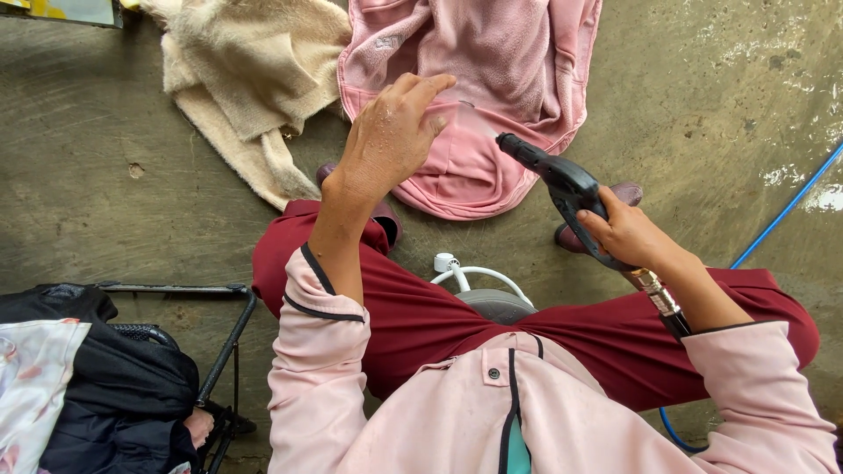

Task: A person is using a high-pressure water gun to wash a pink garment spread out on a concrete floor.

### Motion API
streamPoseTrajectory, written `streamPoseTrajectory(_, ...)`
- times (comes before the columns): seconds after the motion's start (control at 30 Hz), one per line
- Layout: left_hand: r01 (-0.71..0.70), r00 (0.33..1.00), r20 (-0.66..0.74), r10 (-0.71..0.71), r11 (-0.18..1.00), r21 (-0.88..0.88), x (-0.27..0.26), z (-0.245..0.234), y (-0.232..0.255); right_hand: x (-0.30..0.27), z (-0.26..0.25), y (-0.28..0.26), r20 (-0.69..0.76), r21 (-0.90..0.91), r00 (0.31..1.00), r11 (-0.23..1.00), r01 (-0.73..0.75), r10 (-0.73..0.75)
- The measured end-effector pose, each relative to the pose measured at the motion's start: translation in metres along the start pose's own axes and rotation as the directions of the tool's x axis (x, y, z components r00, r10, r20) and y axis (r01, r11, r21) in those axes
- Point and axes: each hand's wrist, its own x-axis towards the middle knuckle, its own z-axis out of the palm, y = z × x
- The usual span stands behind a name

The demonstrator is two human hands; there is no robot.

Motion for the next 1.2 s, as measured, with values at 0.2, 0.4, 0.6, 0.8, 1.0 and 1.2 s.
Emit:
streamPoseTrajectory(0.2, 0.050, 0.997, 0.053, -0.050, 0.999, 0.005, 0.000, -0.006, 0.008, 0.007, 0.000, -0.022, 0.021, -0.038, 0.993, 0.992, 0.121, -0.120)
streamPoseTrajectory(0.4, 0.038, 0.998, 0.055, -0.038, 0.999, 0.013, -0.001, -0.002, 0.000, 0.015, 0.007, -0.047, 0.046, -0.049, 0.970, 0.969, 0.241, -0.239)
streamPoseTrajectory(0.6, 0.069, 0.994, 0.078, -0.072, 0.997, 0.035, -0.002, -0.007, 0.004, 0.018, 0.018, -0.074, 0.079, -0.096, 0.946, 0.942, 0.322, -0.315)
streamPoseTrajectory(0.8, 0.076, 0.993, 0.090, -0.077, 0.997, 0.012, -0.002, -0.009, 0.007, 0.007, 0.031, -0.072, 0.153, 0.081, 0.886, 0.899, 0.431, -0.438)
streamPoseTrajectory(1.0, 0.044, 0.995, 0.085, -0.047, 0.998, 0.040, -0.003, -0.007, 0.003, 0.016, 0.037, -0.007, 0.061, 0.154, 0.967, 0.960, 0.235, -0.246)
streamPoseTrajectory(1.2, 0.047, 0.992, 0.110, -0.055, 0.997, 0.067, 0.000, -0.003, 0.001, 0.001, 0.048, 0.067, 0.080, 0.004, 0.997, 1.000, 0.025, -0.025)
